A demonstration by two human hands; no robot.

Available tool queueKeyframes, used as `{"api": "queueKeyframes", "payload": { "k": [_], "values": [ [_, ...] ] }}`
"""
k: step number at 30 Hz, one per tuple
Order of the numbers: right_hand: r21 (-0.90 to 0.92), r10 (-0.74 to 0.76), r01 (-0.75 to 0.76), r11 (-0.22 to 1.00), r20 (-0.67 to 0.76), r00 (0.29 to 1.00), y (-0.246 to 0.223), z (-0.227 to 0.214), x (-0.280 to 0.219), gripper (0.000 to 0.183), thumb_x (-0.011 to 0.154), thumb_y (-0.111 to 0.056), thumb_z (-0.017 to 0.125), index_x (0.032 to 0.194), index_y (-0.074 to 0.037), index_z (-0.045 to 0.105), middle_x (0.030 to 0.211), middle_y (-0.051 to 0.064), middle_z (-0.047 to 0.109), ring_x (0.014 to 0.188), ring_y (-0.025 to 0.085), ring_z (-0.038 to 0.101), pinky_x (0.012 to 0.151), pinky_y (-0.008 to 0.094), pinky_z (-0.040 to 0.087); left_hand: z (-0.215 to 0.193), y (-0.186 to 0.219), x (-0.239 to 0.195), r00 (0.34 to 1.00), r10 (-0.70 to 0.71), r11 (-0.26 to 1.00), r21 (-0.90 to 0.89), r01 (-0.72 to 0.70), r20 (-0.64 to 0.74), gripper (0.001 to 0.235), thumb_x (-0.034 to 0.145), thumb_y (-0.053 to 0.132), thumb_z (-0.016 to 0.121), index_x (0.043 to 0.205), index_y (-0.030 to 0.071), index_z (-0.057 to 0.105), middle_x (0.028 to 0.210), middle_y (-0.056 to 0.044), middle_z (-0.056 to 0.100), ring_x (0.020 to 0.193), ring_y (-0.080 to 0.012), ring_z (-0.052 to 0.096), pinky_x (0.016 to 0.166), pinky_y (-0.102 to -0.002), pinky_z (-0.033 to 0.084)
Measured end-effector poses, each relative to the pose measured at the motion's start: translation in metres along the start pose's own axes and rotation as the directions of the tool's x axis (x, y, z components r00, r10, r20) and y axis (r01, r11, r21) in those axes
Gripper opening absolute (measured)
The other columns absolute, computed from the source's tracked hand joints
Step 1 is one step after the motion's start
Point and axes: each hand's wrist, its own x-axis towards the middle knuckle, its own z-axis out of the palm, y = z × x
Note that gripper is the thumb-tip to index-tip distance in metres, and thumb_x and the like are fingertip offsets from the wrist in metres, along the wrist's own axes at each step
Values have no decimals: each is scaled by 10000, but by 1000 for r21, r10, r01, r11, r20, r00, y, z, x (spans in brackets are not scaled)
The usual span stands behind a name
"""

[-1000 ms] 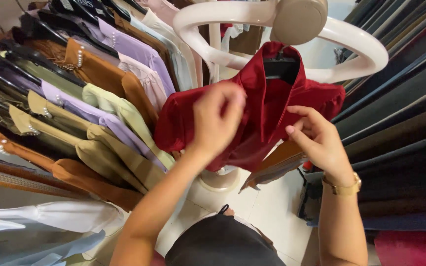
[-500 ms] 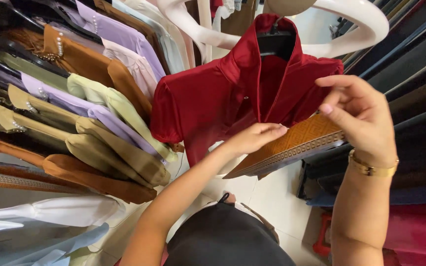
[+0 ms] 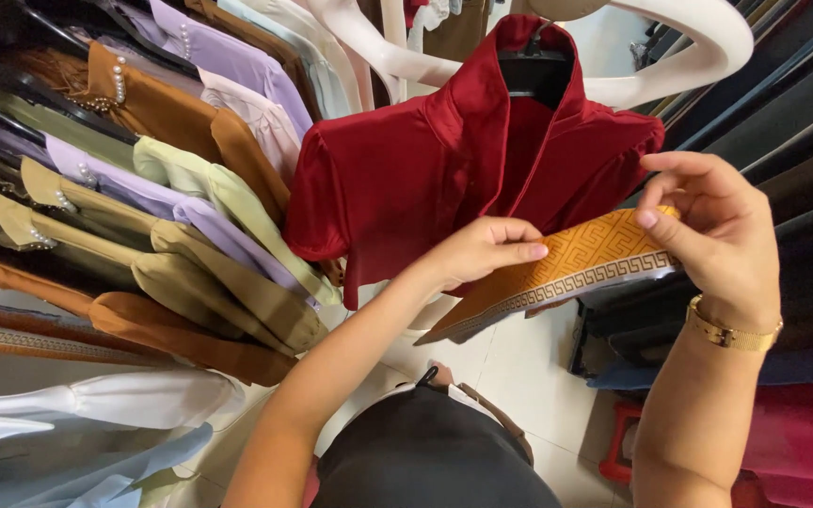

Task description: Dressing a garment steamer hanger with a red shirt and tying a decorative scarf around the collar.

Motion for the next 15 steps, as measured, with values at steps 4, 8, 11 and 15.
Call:
{"api": "queueKeyframes", "payload": {
  "k": [4,8,11,15],
  "values": [
    [-161,154,-137,977,103,983,0,2,1,579,874,69,697,1430,-7,553,1131,94,609,870,128,585,664,239,501,-8,41,-11,1000,-9,995,101,10,-12,208,985,308,610,1018,117,689,1038,-10,718,984,-112,645,823,-259,526],
    [-193,326,-283,939,245,913,34,-1,0,539,839,-31,742,1369,-55,646,876,60,630,696,127,619,533,236,511,-11,55,-10,995,87,995,36,-89,56,180,974,264,660,1001,88,683,901,39,660,845,-55,592,773,-217,494],
    [-408,308,-131,903,405,861,57,4,-2,626,709,-159,862,1303,-82,681,1180,38,771,1047,132,688,977,281,532,-5,76,-8,989,36,985,162,-59,141,180,943,275,668,997,106,695,932,-22,735,859,-111,696,722,-240,571],
    [147,8,-116,982,586,810,82,20,-10,440,855,-373,784,1126,-35,703,1060,52,697,955,150,628,845,309,526,11,92,-1,978,-52,905,423,-40,204,205,870,340,687,933,148,722,885,-21,765,791,-107,720,615,-231,559]
  ]
}}
